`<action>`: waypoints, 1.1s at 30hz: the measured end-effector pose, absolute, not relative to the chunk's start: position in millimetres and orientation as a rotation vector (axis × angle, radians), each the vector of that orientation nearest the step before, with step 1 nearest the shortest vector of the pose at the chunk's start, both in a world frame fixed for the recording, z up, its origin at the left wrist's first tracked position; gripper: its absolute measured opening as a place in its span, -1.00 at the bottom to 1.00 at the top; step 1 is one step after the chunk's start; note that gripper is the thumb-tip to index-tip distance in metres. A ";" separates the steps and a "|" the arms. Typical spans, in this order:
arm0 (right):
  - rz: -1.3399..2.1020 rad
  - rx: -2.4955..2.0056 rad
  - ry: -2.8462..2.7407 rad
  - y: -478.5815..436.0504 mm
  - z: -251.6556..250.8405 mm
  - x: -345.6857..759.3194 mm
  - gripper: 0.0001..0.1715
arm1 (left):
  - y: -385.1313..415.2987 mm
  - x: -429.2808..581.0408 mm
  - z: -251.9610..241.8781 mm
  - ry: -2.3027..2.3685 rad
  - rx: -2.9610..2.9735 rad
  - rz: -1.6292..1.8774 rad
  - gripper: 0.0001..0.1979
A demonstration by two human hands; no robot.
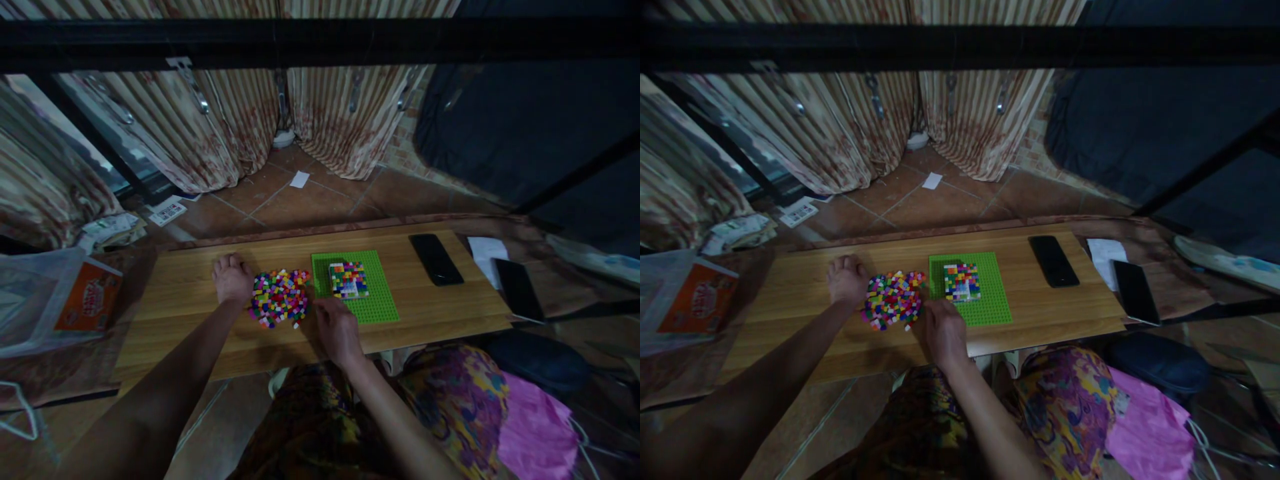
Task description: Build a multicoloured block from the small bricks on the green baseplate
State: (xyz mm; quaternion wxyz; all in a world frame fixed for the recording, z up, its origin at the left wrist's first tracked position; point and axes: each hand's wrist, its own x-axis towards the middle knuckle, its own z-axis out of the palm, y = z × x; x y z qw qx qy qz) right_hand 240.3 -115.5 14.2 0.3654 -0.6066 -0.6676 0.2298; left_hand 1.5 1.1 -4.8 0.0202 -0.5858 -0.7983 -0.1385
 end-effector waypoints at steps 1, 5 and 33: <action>0.587 -1.568 -1.772 -116.3 11.8 235.8 -0.71 | 1.1 1.5 -4.8 -2.475 -1.815 -0.425 -0.60; 0.534 -1.614 -1.896 -114.1 5.1 226.0 -0.70 | 0.6 1.6 -4.7 -2.455 -1.813 -0.430 -0.59; 0.537 -1.541 -1.580 -109.6 25.9 261.4 -0.75 | 1.1 1.2 -3.1 -2.445 -1.822 -0.401 -0.61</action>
